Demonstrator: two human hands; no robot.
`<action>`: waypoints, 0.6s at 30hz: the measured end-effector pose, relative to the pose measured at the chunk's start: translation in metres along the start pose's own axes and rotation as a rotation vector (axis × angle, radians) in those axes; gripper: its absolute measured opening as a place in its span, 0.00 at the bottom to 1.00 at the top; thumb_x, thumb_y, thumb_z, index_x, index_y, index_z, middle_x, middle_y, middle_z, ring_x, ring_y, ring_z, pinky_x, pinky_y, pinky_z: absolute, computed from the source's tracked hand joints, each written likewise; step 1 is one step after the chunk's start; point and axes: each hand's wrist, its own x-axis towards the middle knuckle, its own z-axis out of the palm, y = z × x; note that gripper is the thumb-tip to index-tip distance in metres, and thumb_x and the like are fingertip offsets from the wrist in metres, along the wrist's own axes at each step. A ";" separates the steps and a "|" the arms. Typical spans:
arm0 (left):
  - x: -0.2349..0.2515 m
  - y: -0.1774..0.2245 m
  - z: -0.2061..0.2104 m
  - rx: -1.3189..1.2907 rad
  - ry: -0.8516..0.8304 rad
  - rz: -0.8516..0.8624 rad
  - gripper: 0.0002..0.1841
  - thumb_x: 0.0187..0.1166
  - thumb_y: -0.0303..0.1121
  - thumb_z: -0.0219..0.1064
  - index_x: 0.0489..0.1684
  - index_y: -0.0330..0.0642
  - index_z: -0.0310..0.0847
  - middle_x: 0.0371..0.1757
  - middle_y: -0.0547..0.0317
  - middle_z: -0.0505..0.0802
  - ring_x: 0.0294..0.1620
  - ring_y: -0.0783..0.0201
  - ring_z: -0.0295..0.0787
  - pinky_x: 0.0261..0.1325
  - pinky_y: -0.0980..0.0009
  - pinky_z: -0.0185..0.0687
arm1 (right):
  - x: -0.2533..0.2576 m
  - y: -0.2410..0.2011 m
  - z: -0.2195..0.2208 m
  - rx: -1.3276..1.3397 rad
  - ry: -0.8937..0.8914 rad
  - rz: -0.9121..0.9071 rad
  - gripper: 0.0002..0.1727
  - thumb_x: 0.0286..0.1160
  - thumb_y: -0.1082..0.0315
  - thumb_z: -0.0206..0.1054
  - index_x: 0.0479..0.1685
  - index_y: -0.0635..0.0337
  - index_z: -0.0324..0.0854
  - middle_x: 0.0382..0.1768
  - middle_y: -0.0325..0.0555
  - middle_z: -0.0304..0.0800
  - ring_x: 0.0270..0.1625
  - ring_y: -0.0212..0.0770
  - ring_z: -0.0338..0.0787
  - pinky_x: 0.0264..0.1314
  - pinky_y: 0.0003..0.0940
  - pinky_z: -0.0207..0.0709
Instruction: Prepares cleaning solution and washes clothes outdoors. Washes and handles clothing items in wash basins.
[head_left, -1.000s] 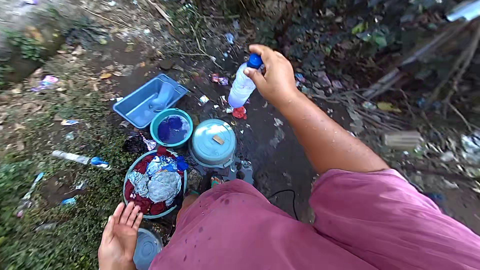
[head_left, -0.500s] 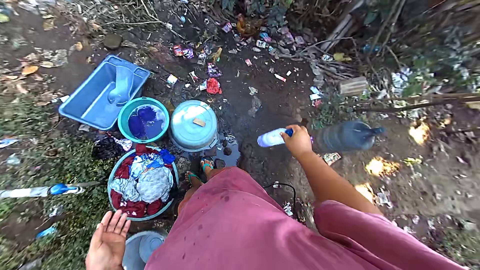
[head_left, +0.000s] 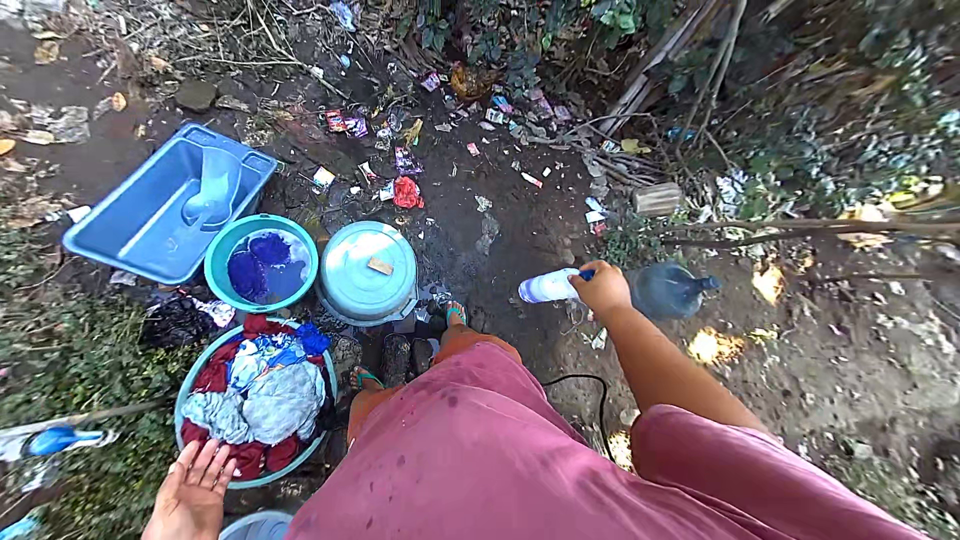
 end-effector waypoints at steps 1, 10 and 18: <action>0.003 -0.003 0.011 0.007 0.010 -0.006 0.22 0.96 0.45 0.36 0.71 0.47 0.71 0.51 0.65 0.95 0.45 0.66 0.95 0.46 0.66 0.91 | 0.012 -0.006 -0.001 0.010 -0.001 -0.032 0.25 0.80 0.60 0.71 0.69 0.68 0.79 0.71 0.76 0.77 0.75 0.74 0.77 0.74 0.73 0.69; -0.019 -0.060 0.202 -0.192 0.156 0.042 0.20 0.96 0.42 0.39 0.69 0.45 0.72 0.51 0.63 0.94 0.46 0.66 0.94 0.48 0.65 0.90 | 0.204 -0.117 -0.012 -0.101 -0.261 -0.585 0.25 0.76 0.61 0.73 0.68 0.67 0.80 0.70 0.70 0.79 0.73 0.65 0.80 0.76 0.62 0.72; -0.094 -0.176 0.352 0.006 0.244 -0.197 0.26 0.94 0.43 0.42 0.82 0.35 0.64 0.69 0.46 0.86 0.57 0.60 0.90 0.58 0.62 0.84 | 0.347 -0.191 0.082 -0.355 -0.496 -0.750 0.25 0.79 0.63 0.68 0.73 0.65 0.78 0.77 0.68 0.74 0.77 0.64 0.78 0.78 0.60 0.73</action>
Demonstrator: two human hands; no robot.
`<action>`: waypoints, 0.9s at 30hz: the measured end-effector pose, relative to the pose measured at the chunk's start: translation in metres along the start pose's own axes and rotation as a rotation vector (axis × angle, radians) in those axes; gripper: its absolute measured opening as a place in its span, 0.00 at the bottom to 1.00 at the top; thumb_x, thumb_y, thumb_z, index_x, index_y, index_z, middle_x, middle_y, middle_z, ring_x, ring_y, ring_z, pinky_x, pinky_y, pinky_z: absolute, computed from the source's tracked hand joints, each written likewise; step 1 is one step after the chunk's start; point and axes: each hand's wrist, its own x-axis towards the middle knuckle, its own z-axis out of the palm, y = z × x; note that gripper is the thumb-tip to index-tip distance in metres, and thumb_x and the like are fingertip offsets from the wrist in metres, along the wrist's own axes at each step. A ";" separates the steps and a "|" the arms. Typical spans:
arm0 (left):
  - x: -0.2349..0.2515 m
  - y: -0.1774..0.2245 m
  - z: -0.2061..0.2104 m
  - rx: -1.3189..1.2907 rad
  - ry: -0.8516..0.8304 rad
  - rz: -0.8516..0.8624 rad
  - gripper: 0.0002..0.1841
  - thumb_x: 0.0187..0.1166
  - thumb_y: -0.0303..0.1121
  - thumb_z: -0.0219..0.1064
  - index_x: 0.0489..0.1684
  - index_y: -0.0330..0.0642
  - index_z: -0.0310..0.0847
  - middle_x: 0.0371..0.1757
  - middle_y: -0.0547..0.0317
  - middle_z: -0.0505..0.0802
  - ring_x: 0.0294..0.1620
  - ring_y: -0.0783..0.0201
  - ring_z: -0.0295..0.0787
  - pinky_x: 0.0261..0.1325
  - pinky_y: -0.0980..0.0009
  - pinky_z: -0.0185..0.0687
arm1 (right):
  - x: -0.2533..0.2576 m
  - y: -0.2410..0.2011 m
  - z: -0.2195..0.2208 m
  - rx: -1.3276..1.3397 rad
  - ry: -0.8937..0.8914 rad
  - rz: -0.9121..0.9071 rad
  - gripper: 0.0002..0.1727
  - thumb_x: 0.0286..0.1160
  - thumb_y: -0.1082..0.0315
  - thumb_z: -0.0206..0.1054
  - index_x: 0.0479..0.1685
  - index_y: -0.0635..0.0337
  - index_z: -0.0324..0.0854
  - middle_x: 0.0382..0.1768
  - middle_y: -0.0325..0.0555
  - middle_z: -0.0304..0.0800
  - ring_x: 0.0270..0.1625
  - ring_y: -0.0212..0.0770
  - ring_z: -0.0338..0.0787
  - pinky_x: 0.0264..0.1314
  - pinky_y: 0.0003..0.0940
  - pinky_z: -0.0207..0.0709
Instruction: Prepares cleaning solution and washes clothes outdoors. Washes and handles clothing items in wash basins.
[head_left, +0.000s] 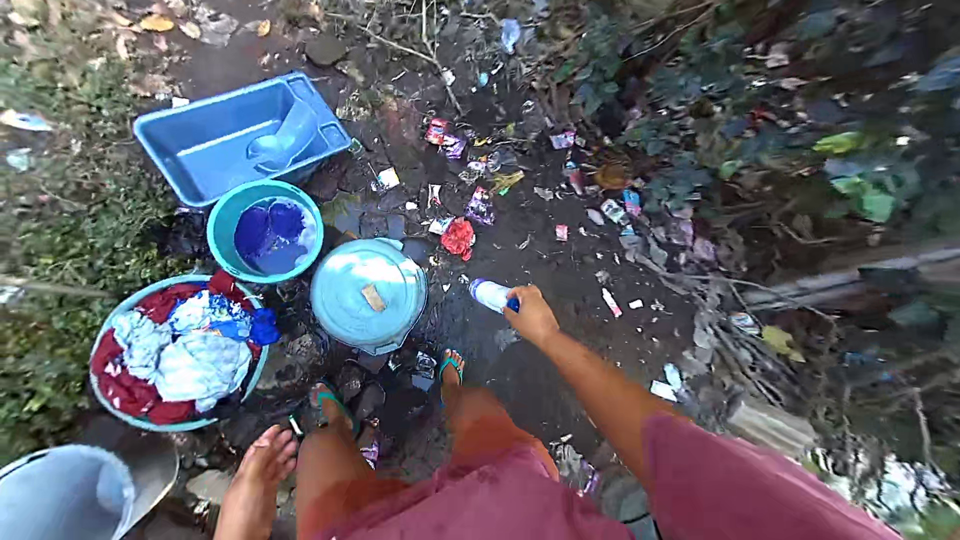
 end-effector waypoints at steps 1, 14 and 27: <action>0.000 -0.008 0.010 0.026 0.005 -0.015 0.26 0.94 0.43 0.42 0.82 0.34 0.64 0.68 0.45 0.86 0.57 0.60 0.90 0.58 0.62 0.84 | 0.021 0.004 0.009 -0.025 -0.016 0.008 0.25 0.79 0.63 0.67 0.74 0.64 0.77 0.77 0.68 0.74 0.77 0.65 0.79 0.77 0.61 0.73; 0.225 -0.150 0.067 0.149 -0.079 0.037 0.23 0.91 0.37 0.47 0.79 0.33 0.67 0.65 0.47 0.88 0.56 0.63 0.90 0.59 0.66 0.85 | 0.284 0.052 0.191 -0.237 -0.092 0.019 0.23 0.75 0.70 0.70 0.70 0.61 0.80 0.78 0.66 0.72 0.75 0.68 0.79 0.72 0.68 0.75; 0.309 -0.166 0.070 -0.005 -0.475 0.903 0.23 0.87 0.54 0.59 0.77 0.62 0.77 0.72 0.69 0.89 0.70 0.64 0.86 0.75 0.62 0.80 | 0.417 0.083 0.265 -0.477 -0.061 -0.296 0.28 0.70 0.53 0.79 0.67 0.56 0.83 0.67 0.65 0.83 0.67 0.67 0.85 0.65 0.73 0.77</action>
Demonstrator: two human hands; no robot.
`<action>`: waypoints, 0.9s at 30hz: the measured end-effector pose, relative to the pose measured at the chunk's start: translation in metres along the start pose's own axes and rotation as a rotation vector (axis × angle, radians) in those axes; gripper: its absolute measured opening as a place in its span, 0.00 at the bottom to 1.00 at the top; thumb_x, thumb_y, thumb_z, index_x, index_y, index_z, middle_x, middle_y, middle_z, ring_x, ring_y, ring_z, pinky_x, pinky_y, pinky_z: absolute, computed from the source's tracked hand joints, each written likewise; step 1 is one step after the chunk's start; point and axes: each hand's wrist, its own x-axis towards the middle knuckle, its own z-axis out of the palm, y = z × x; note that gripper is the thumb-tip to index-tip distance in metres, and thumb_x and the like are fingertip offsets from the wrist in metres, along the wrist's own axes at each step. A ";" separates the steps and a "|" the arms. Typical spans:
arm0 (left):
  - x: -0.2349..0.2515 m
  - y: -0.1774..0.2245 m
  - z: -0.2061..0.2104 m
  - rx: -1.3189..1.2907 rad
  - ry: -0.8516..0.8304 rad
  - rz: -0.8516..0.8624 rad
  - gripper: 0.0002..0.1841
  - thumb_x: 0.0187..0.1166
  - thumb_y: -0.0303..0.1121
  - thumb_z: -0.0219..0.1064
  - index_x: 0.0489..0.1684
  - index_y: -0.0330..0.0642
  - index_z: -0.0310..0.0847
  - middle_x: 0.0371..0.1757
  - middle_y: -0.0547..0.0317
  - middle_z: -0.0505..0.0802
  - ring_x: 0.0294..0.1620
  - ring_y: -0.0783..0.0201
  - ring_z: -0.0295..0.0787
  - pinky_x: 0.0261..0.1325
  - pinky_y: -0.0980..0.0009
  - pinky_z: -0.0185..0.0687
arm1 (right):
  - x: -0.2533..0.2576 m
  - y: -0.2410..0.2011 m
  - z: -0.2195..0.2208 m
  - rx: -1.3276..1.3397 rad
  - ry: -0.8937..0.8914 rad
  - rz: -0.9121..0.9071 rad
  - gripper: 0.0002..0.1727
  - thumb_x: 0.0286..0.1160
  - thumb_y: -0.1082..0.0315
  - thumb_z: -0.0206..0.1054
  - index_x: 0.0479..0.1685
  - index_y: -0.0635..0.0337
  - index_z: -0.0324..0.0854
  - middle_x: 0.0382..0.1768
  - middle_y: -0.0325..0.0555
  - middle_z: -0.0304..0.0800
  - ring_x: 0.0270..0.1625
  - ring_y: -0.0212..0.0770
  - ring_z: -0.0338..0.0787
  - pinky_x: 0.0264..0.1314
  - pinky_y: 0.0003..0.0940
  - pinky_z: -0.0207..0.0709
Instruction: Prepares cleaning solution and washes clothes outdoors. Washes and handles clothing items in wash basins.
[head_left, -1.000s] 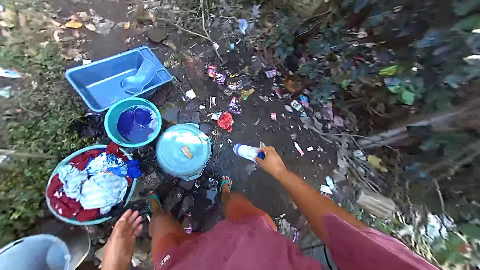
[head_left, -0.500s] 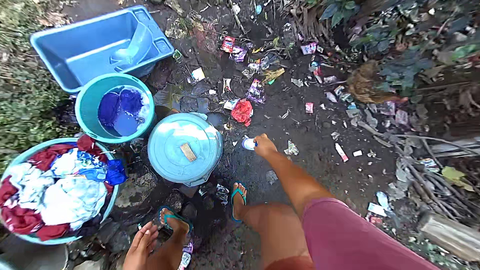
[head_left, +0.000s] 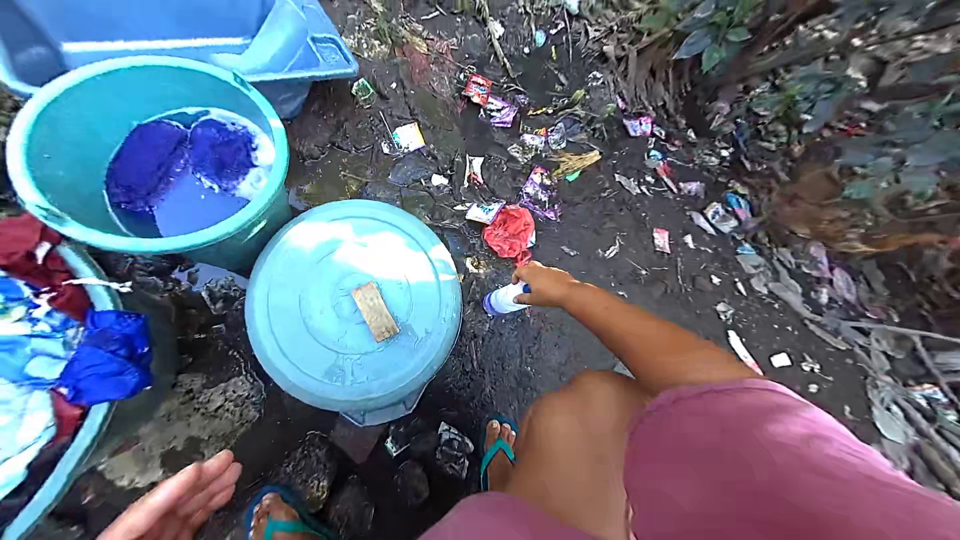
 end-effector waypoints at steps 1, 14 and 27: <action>0.000 0.005 0.004 -0.010 -0.009 0.056 0.22 0.87 0.54 0.59 0.77 0.63 0.78 0.71 0.69 0.89 0.70 0.64 0.86 0.75 0.63 0.80 | 0.004 0.001 -0.002 0.005 -0.005 -0.007 0.30 0.69 0.51 0.80 0.68 0.57 0.82 0.66 0.67 0.83 0.68 0.68 0.84 0.66 0.74 0.75; 0.017 0.014 0.039 0.140 -0.054 0.221 0.24 0.89 0.54 0.57 0.77 0.56 0.77 0.70 0.65 0.89 0.70 0.64 0.86 0.75 0.65 0.80 | -0.013 -0.023 -0.032 0.016 -0.042 0.074 0.36 0.76 0.53 0.76 0.77 0.67 0.74 0.70 0.72 0.82 0.78 0.70 0.77 0.80 0.71 0.64; 0.030 0.058 0.033 0.296 0.199 0.361 0.13 0.86 0.34 0.59 0.45 0.32 0.86 0.64 0.48 0.90 0.71 0.61 0.85 0.75 0.62 0.81 | -0.075 -0.233 -0.029 0.182 0.248 -0.501 0.39 0.84 0.49 0.64 0.89 0.62 0.63 0.72 0.74 0.80 0.71 0.76 0.81 0.70 0.78 0.71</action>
